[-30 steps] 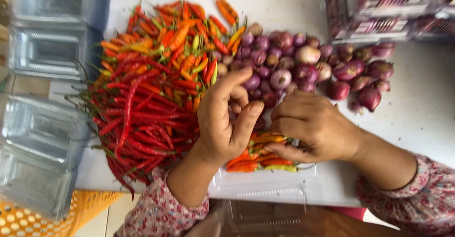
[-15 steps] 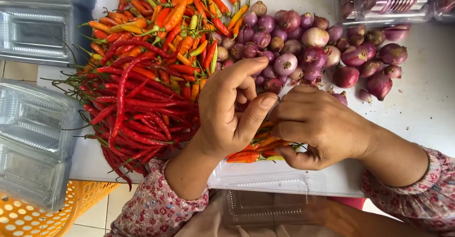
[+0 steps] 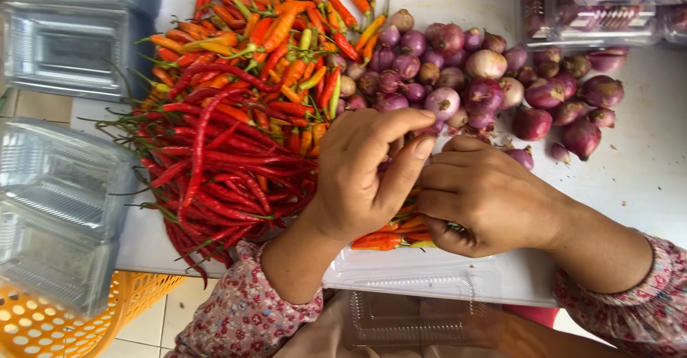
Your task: Packing red chili peppers, orange chili peppers, and shallots into small clear plastic containers.
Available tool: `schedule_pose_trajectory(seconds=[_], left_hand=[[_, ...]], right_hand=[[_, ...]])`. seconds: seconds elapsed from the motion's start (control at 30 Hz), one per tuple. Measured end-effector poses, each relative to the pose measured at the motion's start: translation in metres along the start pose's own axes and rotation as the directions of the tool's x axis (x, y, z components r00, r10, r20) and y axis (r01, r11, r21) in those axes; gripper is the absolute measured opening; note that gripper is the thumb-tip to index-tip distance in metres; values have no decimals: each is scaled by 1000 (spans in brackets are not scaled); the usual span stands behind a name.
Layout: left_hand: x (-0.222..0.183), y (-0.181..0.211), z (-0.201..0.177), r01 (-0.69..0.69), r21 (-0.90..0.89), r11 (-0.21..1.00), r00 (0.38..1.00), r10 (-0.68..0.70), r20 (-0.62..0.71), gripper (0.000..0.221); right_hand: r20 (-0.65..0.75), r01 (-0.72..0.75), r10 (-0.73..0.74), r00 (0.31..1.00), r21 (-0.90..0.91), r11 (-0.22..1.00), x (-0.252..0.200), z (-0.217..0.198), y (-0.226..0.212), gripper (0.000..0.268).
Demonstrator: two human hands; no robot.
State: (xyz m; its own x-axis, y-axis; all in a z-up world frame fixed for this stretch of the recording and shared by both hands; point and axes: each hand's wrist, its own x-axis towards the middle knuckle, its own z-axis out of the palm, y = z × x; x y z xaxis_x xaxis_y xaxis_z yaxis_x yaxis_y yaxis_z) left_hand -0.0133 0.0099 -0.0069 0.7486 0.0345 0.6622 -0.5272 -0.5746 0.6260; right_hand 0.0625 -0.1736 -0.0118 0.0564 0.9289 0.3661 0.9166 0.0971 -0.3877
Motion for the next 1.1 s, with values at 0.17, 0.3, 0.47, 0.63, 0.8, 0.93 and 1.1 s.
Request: schedule_pose_trajectory(seconds=[0.17,0.3,0.47,0.63,0.8,0.93,1.1], left_hand=[[3,0,-1,-25,8,1000,1000,25,-10,16],[4,0,0,-28,7,1000,999,29,-15,19],[8,4,-3,16,13,1000,998,-16,-56,19],[6,4,-5,70,41,997,995,-67,-70,20],[5,3,-4,91,32,995,988,-86,-132,19],[7,6,-7,58,21,998,983,-54,-175,21],[4,6,-5,224,47,973,930,-200,-308,41]], right_hand=[[-168,-12,0,986,-72,997,-2,1,5,14],[-252,-106,82,964,-81,991,-16,10,13,16],[-280,-123,104,954,-53,991,-14,12,13,21],[-266,-142,124,956,-52,988,-12,11,14,22],[-278,-150,129,952,-55,987,-8,7,11,17],[-273,-155,134,953,-57,986,-9,6,10,18],[-325,-171,145,934,-53,984,-3,7,10,13]])
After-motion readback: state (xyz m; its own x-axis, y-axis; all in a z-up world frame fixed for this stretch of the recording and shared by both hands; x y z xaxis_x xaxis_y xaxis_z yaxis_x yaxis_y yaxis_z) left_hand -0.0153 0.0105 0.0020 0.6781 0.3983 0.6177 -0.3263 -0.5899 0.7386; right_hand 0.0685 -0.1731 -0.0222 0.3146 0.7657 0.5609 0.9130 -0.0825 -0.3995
